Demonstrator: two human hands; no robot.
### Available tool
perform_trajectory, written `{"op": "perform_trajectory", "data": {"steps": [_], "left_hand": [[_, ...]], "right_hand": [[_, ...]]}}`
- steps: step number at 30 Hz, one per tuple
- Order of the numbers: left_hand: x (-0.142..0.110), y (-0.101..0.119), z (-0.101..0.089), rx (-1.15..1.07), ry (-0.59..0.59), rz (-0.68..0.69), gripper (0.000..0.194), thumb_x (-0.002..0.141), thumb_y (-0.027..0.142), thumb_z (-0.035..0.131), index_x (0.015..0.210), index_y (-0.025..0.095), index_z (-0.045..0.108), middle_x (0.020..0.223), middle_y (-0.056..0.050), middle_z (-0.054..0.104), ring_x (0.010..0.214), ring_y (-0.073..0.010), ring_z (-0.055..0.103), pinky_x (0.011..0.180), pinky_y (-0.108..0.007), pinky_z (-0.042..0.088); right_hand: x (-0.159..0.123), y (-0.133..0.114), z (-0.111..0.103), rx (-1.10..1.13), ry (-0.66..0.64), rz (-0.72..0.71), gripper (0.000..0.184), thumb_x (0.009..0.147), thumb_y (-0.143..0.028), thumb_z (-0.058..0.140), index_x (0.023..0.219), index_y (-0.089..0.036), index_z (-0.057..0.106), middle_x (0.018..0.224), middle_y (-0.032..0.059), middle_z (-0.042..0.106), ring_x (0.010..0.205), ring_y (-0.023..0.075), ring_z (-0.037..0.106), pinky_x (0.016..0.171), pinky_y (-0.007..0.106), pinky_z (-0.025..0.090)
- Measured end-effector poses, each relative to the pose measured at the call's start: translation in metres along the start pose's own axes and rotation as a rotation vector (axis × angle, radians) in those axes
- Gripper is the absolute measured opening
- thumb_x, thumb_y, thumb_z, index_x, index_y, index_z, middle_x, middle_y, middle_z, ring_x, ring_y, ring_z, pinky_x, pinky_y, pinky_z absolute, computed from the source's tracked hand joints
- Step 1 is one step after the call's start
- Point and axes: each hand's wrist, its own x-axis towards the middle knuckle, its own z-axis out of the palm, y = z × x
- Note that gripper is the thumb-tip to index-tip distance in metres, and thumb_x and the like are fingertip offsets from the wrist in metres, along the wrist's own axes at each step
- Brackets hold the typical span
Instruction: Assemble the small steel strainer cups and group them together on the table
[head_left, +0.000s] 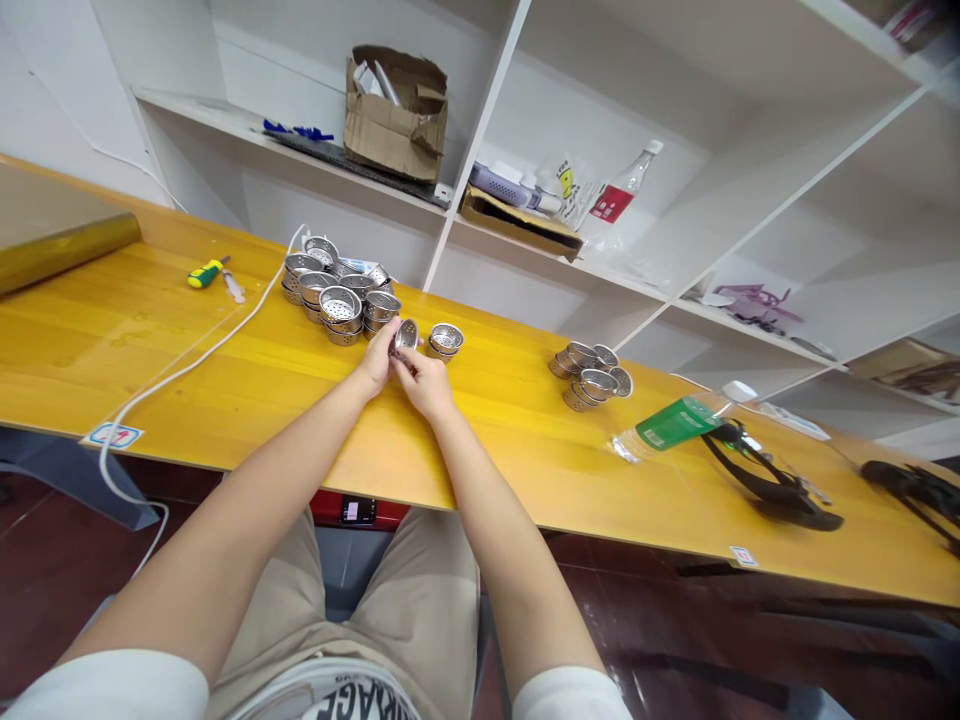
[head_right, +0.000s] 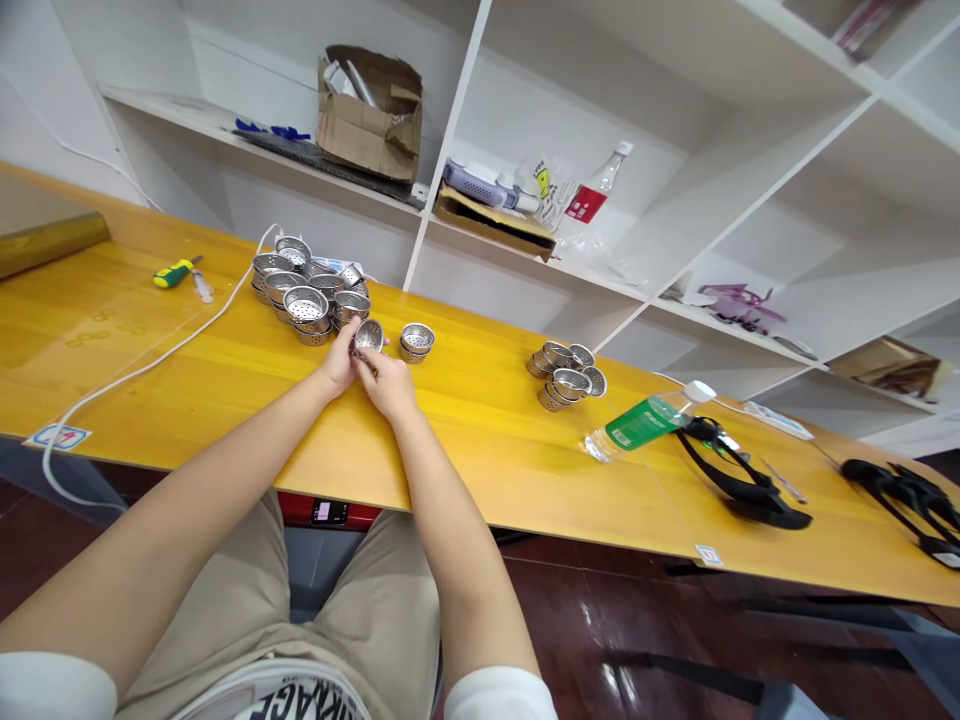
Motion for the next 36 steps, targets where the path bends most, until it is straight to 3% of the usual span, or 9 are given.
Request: {"op": "perform_trajectory", "data": {"steps": [3,7,14,18,25,28,32,36], "left_hand": [[-0.003,0.002,0.0,-0.051,-0.038,-0.02,0.046,0.079,0.063,0.073,0.088,0.018,0.065,0.073,-0.003,0.069,0.063,-0.0163,0.064,0.054,-0.027,0.051],[-0.003,0.0,-0.002,-0.041,0.021,-0.022,0.04,0.077,0.054,0.077,0.078,0.019,0.059,0.065,0.002,0.06,0.055,-0.0108,0.056,0.053,-0.025,0.048],[-0.005,0.0,-0.002,0.09,0.006,-0.067,0.042,0.072,0.055,0.079,0.076,0.019,0.059,0.058,0.003,0.056,0.048,-0.0117,0.053,0.041,-0.023,0.039],[-0.006,0.0,-0.001,0.141,-0.024,-0.07,0.045,0.072,0.059,0.078,0.073,0.019,0.059,0.056,0.002,0.055,0.044,-0.012,0.052,0.039,-0.024,0.038],[-0.004,-0.001,-0.002,0.129,-0.012,-0.079,0.044,0.074,0.058,0.077,0.069,0.019,0.057,0.054,0.002,0.055,0.043,-0.0116,0.052,0.038,-0.023,0.038],[-0.003,0.0,-0.004,0.106,-0.055,-0.117,0.05,0.078,0.066,0.071,0.066,0.02,0.056,0.052,0.001,0.055,0.041,-0.0117,0.052,0.037,-0.023,0.036],[-0.004,0.004,-0.005,0.079,-0.139,-0.15,0.061,0.08,0.078,0.06,0.067,0.018,0.059,0.055,-0.003,0.06,0.043,-0.0135,0.056,0.037,-0.024,0.037],[-0.007,0.007,-0.004,0.035,-0.079,-0.167,0.063,0.074,0.08,0.067,0.081,0.018,0.062,0.065,-0.003,0.066,0.048,-0.0141,0.061,0.039,-0.023,0.041]], "right_hand": [[-0.001,-0.005,0.001,-0.029,0.022,-0.047,0.021,0.097,-0.036,0.058,0.101,-0.025,0.075,0.094,0.005,0.071,0.086,0.0202,0.066,0.086,0.03,0.052],[0.0,-0.006,-0.004,0.025,0.128,-0.04,0.026,0.093,-0.045,0.061,0.085,-0.022,0.067,0.096,0.0053,0.062,0.082,0.0167,0.06,0.08,0.027,0.05],[0.005,0.0,-0.003,0.276,0.096,0.159,0.049,0.097,-0.061,0.049,0.066,-0.022,0.051,0.062,-0.0035,0.052,0.062,0.0128,0.05,0.064,0.024,0.043],[0.007,0.004,-0.002,0.419,0.032,0.243,0.055,0.092,-0.07,0.052,0.065,-0.022,0.053,0.055,-0.0042,0.052,0.052,0.0124,0.05,0.056,0.025,0.041],[0.008,0.007,-0.002,0.507,0.015,0.231,0.061,0.086,-0.076,0.056,0.059,-0.021,0.055,0.05,-0.0036,0.051,0.049,0.0111,0.045,0.053,0.025,0.037],[0.01,0.003,-0.003,0.624,0.015,0.25,0.064,0.082,-0.079,0.061,0.055,-0.022,0.049,0.048,-0.0044,0.045,0.047,0.0104,0.043,0.051,0.026,0.036],[0.014,-0.005,-0.009,0.947,0.069,0.318,0.068,0.078,-0.079,0.068,0.056,-0.025,0.032,0.048,-0.0082,0.029,0.045,0.0094,0.037,0.047,0.025,0.038],[0.017,-0.007,-0.022,1.121,0.156,0.462,0.066,0.088,-0.078,0.057,0.063,-0.026,0.025,0.053,-0.0087,0.027,0.044,0.0086,0.033,0.043,0.023,0.036]]}}
